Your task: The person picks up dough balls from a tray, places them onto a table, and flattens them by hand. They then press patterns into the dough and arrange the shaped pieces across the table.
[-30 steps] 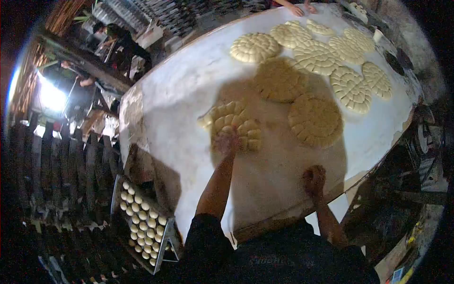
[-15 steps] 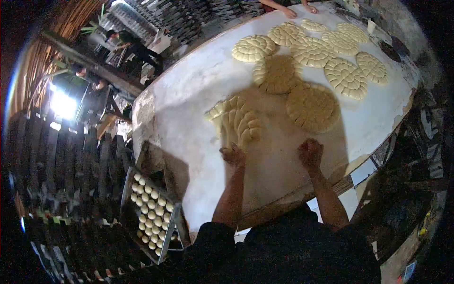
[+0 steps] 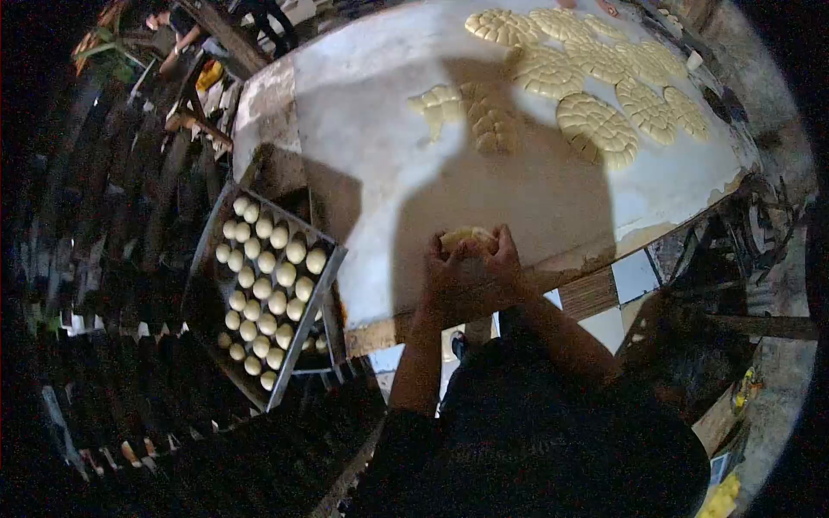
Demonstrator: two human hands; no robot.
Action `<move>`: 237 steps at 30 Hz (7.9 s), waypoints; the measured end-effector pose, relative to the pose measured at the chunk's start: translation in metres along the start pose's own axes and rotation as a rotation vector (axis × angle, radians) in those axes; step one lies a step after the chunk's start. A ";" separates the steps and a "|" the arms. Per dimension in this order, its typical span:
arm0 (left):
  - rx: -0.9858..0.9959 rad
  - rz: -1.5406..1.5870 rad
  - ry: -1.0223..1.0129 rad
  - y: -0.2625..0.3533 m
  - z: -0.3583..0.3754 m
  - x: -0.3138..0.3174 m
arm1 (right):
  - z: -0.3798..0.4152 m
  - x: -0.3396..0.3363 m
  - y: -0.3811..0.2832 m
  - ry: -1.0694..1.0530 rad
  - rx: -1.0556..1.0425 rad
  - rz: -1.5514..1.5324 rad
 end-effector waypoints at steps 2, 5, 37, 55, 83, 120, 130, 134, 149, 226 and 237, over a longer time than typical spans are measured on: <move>-0.066 -0.247 -0.104 0.060 0.025 0.012 | 0.003 -0.008 -0.008 -0.121 -0.195 0.156; 0.177 -0.453 -0.164 0.062 0.033 -0.021 | -0.003 -0.027 0.006 -0.229 -0.211 -0.133; 0.307 -1.230 0.430 0.073 -0.109 0.024 | -0.195 -0.130 0.026 -0.043 -0.547 0.681; 0.300 -1.294 0.080 0.044 -0.033 0.002 | -0.152 -0.106 0.033 0.123 -0.568 0.681; 0.092 -1.359 0.682 0.391 0.124 -0.412 | -0.032 0.242 -0.385 -0.389 -1.217 -0.024; -0.104 -1.223 0.386 0.009 -0.123 0.038 | -0.113 -0.194 0.099 0.527 -0.244 0.391; 0.194 -0.243 -0.042 -0.002 -0.001 -0.039 | -0.006 0.039 0.012 0.155 -0.256 0.111; 0.300 -0.379 0.122 0.045 0.033 -0.056 | 0.002 -0.006 -0.015 -0.180 0.189 -0.531; 0.520 -1.293 0.121 0.088 -0.083 0.034 | -0.157 -0.152 0.057 0.262 -0.480 0.638; -0.504 -1.083 0.050 0.016 -0.313 0.061 | -0.140 -0.173 0.087 0.444 -0.180 0.336; -0.069 0.233 0.283 0.025 -0.344 0.143 | -0.124 -0.206 0.093 0.611 -0.281 0.392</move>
Point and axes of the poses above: each hand's wrist, its own z-axis away from the middle knuckle, its own x-axis out of the palm, y = z × x, the point moved 7 cm from there along -z, towards the middle knuckle, and after that the axes turned 8 degrees about z, right-handed, at the moved point
